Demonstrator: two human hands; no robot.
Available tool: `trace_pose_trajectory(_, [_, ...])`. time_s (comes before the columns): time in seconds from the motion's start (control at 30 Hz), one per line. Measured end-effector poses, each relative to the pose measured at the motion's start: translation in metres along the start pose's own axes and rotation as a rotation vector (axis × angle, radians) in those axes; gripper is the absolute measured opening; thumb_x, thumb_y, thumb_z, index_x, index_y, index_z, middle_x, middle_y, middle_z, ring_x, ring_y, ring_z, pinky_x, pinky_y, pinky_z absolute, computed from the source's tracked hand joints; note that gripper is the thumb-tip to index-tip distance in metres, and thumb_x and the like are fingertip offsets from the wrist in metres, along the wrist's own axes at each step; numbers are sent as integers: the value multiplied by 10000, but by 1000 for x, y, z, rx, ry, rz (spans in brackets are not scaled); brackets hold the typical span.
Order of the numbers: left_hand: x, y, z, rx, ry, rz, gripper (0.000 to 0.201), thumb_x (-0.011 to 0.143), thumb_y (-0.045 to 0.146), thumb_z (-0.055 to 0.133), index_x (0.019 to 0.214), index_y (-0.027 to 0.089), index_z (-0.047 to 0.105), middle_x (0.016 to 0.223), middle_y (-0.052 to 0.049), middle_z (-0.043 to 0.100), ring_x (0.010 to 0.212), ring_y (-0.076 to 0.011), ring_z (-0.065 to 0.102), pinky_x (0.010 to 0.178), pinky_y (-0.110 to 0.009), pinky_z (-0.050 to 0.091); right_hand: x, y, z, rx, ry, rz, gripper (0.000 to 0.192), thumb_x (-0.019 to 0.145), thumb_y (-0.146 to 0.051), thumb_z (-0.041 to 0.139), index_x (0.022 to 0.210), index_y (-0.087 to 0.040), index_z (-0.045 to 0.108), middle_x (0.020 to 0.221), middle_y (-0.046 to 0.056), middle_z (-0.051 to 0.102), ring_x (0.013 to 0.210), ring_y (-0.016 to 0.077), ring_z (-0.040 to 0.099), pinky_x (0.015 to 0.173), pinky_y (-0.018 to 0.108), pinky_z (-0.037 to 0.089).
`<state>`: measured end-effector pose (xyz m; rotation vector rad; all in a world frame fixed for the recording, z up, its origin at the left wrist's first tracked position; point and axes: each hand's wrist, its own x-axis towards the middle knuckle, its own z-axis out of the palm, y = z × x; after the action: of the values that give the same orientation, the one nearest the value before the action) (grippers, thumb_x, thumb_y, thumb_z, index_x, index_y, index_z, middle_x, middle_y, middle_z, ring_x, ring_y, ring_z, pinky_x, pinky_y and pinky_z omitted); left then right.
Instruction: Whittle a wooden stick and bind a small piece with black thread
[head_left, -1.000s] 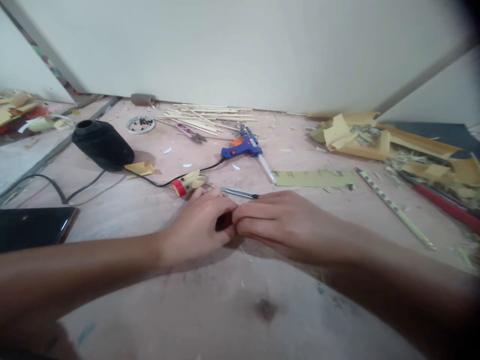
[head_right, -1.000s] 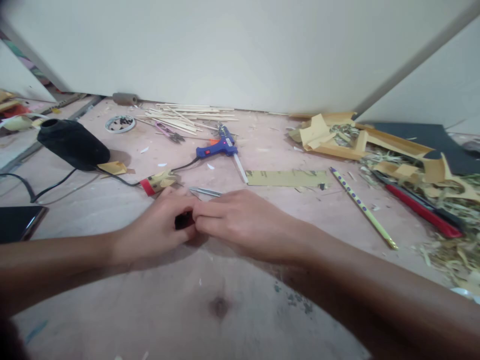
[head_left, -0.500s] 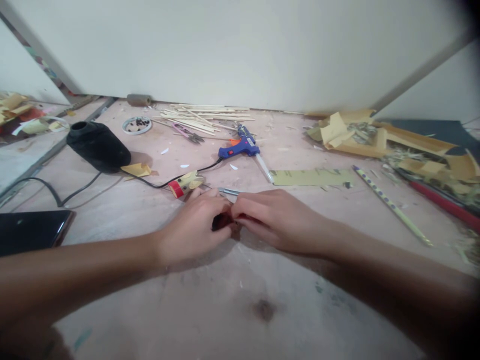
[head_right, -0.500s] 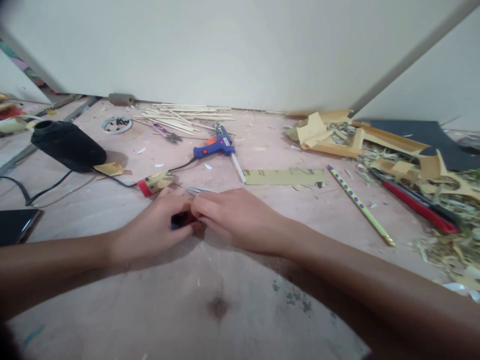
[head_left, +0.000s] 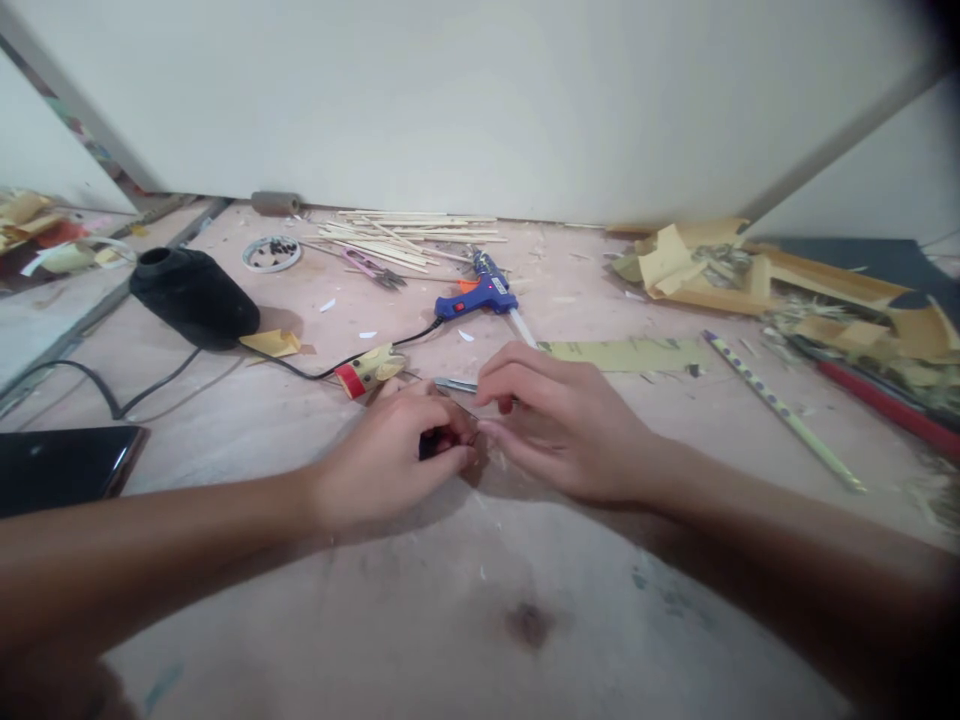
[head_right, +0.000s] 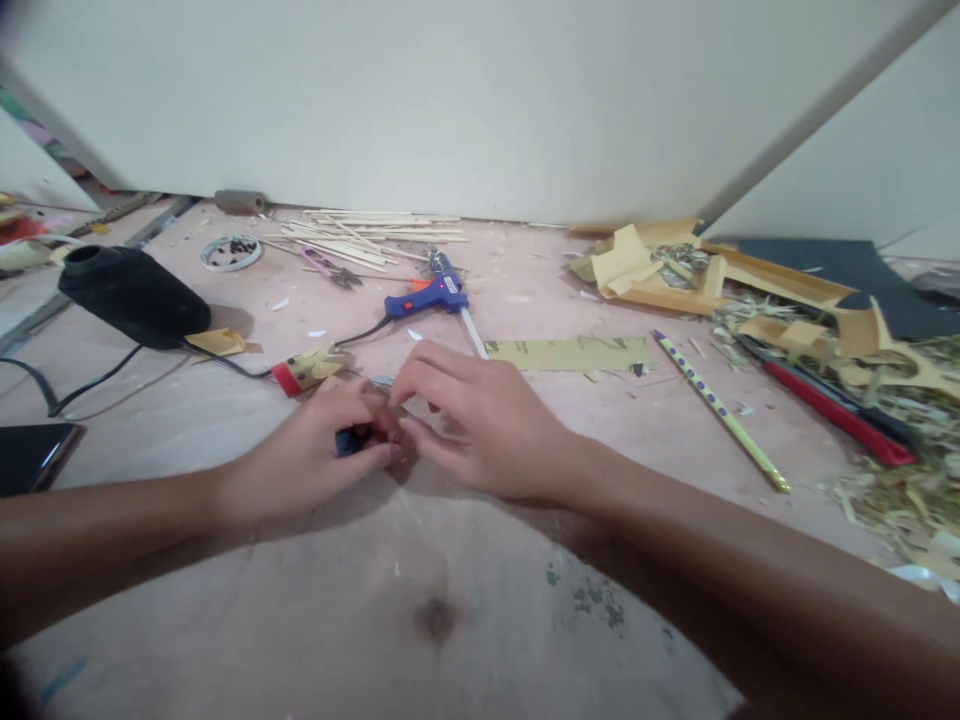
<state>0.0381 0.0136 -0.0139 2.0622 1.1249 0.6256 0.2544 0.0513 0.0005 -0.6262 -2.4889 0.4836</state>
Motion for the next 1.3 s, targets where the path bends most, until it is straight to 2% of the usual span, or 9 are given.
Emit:
trace_pose_trajectory(0.1, [-1,1,-1,-8,13,7,133,880,106,657,805,211,693,854,30,718,897,-181,602,925,-380,354,0,-5,-11,9,35,-68,42,885,-153,577,904,-189,589,840,30,609,745,159,540,666,284,384])
trace_pose_trajectory(0.2, [-1,0,-2,-18,-3,0,139,897,129,667,791,213,697,830,25,710,904,-188,607,933,-382,355,1,-8,-19,23,-154,-97,85,855,-133,573,826,-197,620,683,-20,569,634,133,501,623,273,352])
trace_pose_trajectory(0.27, [-1,-1,-2,-31,-27,-3,178,917,142,658,761,219,699,808,28,710,908,-191,607,928,-380,356,1,-8,-21,-7,-275,-70,111,857,-138,574,841,-200,666,685,-22,611,636,132,533,630,275,352])
trace_pose_trajectory(0.33, [0,-1,-2,-44,-22,-5,189,921,165,670,742,220,697,799,30,705,898,-189,606,911,-373,360,1,-6,-20,-77,-311,-30,146,888,-164,566,872,-204,706,719,-9,660,661,140,571,642,283,348])
trace_pose_trajectory(0.47, [0,-2,-2,-71,18,-17,158,904,184,709,750,219,706,808,34,705,869,-177,609,892,-359,374,1,-3,-16,-176,-236,14,178,935,-190,553,930,-212,729,742,-1,699,656,139,591,632,281,330])
trace_pose_trajectory(0.7, [-3,0,-4,-217,79,-45,167,915,176,681,749,190,685,833,5,671,868,-169,601,801,-299,434,1,-4,-14,-40,-153,13,164,964,-178,543,940,-202,703,686,-32,658,578,97,537,591,244,331])
trace_pose_trajectory(0.87, [-4,5,-5,-330,73,-86,175,914,168,683,740,184,666,806,23,681,840,-150,602,780,-272,431,1,-7,-14,9,-71,28,246,951,-192,595,1178,-206,687,611,-68,590,538,85,523,571,220,348])
trace_pose_trajectory(1.1, [-7,7,-3,-502,1,-139,158,915,200,672,759,178,658,797,18,665,785,-142,591,718,-258,430,-2,-8,-13,-137,33,-116,143,982,-173,551,1004,-196,690,716,-23,693,599,100,589,595,257,374])
trace_pose_trajectory(1.3, [-5,8,-8,-537,-6,-140,145,925,263,671,813,172,654,826,5,643,769,-140,572,682,-257,423,1,-16,-17,-116,62,-77,139,971,-166,561,992,-220,688,687,-23,705,572,110,578,593,260,407])
